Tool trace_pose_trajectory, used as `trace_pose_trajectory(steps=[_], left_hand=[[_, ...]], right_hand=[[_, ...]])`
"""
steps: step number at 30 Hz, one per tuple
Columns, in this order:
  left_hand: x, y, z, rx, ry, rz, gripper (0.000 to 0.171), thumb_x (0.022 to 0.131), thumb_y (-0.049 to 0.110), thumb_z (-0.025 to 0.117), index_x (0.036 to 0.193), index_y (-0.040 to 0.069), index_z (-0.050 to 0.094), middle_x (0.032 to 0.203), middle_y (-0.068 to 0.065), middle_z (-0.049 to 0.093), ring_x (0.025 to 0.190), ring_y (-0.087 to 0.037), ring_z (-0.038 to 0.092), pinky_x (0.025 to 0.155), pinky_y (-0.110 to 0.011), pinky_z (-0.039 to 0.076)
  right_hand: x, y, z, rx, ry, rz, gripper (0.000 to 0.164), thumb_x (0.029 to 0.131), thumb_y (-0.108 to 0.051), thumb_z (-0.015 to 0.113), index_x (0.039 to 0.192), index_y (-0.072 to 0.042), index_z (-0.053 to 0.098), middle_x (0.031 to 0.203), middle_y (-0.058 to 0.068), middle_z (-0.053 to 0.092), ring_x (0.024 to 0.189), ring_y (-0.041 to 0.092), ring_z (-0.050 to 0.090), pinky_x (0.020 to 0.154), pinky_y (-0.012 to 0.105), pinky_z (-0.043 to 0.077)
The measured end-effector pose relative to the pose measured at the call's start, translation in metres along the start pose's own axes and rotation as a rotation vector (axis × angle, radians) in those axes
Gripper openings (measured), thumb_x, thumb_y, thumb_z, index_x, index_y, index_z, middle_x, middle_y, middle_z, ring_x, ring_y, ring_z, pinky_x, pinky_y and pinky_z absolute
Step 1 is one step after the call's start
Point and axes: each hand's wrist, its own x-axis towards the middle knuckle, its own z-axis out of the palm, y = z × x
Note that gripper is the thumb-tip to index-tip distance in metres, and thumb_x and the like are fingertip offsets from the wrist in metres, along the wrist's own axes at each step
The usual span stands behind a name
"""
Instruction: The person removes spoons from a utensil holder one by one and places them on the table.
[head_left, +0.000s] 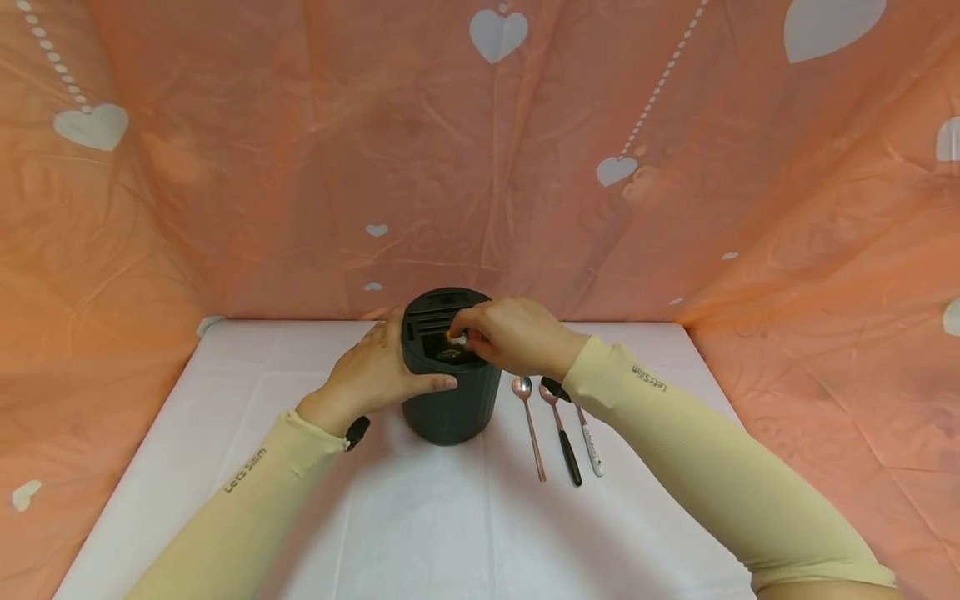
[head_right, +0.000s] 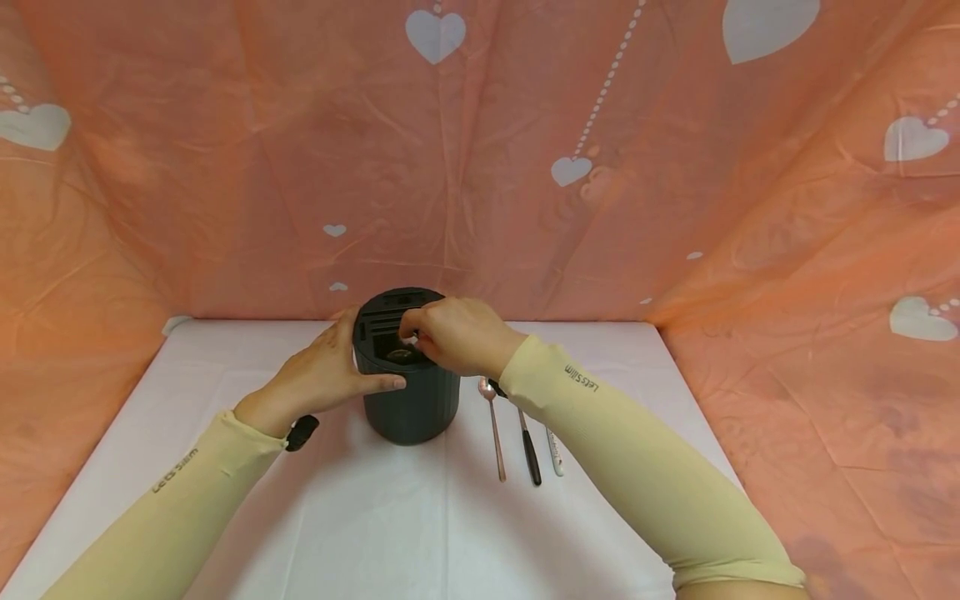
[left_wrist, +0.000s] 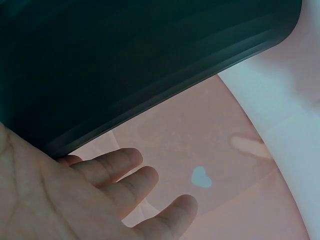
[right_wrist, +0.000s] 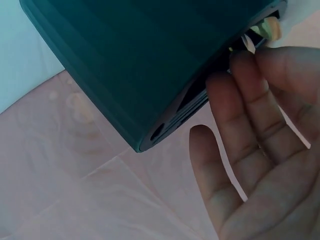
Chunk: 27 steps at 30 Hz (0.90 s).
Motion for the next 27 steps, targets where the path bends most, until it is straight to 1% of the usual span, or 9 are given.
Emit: trace_pose_trajectory(steps=[4,7,11,16,20,23,25,27], left_hand=[[0.0001,-0.0004,0.0002,-0.001,0.001,0.001,0.138,0.062,0.089,0.065,0.157,0.005,0.01,0.152,-0.021,0.036,0.133,-0.038,0.043,0.1,-0.056,0.04],[0.0001,-0.0003,0.0002,0.001,-0.002,-0.004,0.138,0.062,0.089,0.065,0.156,0.005,0.011,0.152,-0.022,0.036,0.133,-0.038,0.043,0.1,-0.056,0.041],[0.0001,-0.0005,0.0004,0.004,0.0,-0.002,0.137,0.061,0.09,0.064,0.155,0.006,0.012,0.15,-0.022,0.038,0.131,-0.038,0.044,0.099,-0.056,0.041],[0.0007,-0.0015,0.0016,-0.003,0.015,0.014,0.133,0.061,0.088,0.066,0.154,0.007,0.017,0.146,-0.021,0.043,0.128,-0.037,0.048,0.098,-0.056,0.043],[0.001,-0.0021,0.0025,-0.002,0.011,0.008,0.135,0.061,0.089,0.066,0.156,0.008,0.014,0.149,-0.022,0.04,0.131,-0.038,0.045,0.099,-0.057,0.041],[0.001,-0.0024,0.0025,-0.004,0.008,0.003,0.137,0.061,0.089,0.065,0.157,0.009,0.011,0.151,-0.023,0.037,0.133,-0.039,0.043,0.1,-0.057,0.04],[0.0011,-0.0026,0.0025,-0.008,0.012,0.005,0.136,0.061,0.089,0.065,0.157,0.01,0.012,0.15,-0.022,0.038,0.133,-0.039,0.043,0.1,-0.057,0.04],[0.001,-0.003,0.0025,-0.013,0.017,0.007,0.135,0.061,0.089,0.066,0.157,0.011,0.012,0.15,-0.022,0.038,0.133,-0.039,0.043,0.1,-0.057,0.04]], right_hand=[[-0.0002,0.0005,-0.0005,0.036,-0.022,0.007,0.025,0.096,-0.011,0.063,0.119,-0.019,0.071,0.108,-0.006,0.068,0.075,0.008,0.059,0.065,0.028,0.049],[-0.0012,0.0009,-0.0012,0.066,-0.034,0.007,0.025,0.098,-0.014,0.064,0.122,-0.019,0.07,0.11,-0.006,0.067,0.08,0.008,0.06,0.07,0.029,0.05],[-0.0024,0.0022,-0.0015,0.091,-0.036,-0.008,0.026,0.098,-0.014,0.064,0.124,-0.019,0.069,0.112,-0.005,0.067,0.087,0.009,0.062,0.076,0.03,0.051],[-0.0036,0.0041,-0.0004,0.1,-0.032,-0.037,0.024,0.098,-0.011,0.064,0.119,-0.018,0.073,0.109,-0.004,0.066,0.088,0.011,0.061,0.077,0.03,0.051],[-0.0053,0.0052,0.0008,0.114,-0.066,-0.043,0.022,0.098,-0.012,0.063,0.117,-0.018,0.074,0.108,-0.003,0.066,0.086,0.011,0.061,0.077,0.03,0.051],[-0.0053,0.0068,0.0,0.15,-0.088,-0.045,0.023,0.099,-0.011,0.061,0.117,-0.017,0.074,0.111,-0.002,0.067,0.088,0.01,0.061,0.079,0.029,0.051],[-0.0035,0.0085,-0.0008,0.187,-0.082,-0.063,0.024,0.099,-0.007,0.06,0.115,-0.015,0.075,0.112,-0.001,0.068,0.092,0.011,0.061,0.083,0.029,0.05],[-0.0015,0.0098,-0.0024,0.243,-0.064,-0.085,0.026,0.097,-0.002,0.058,0.114,-0.011,0.075,0.113,0.001,0.069,0.094,0.012,0.061,0.083,0.028,0.049]])
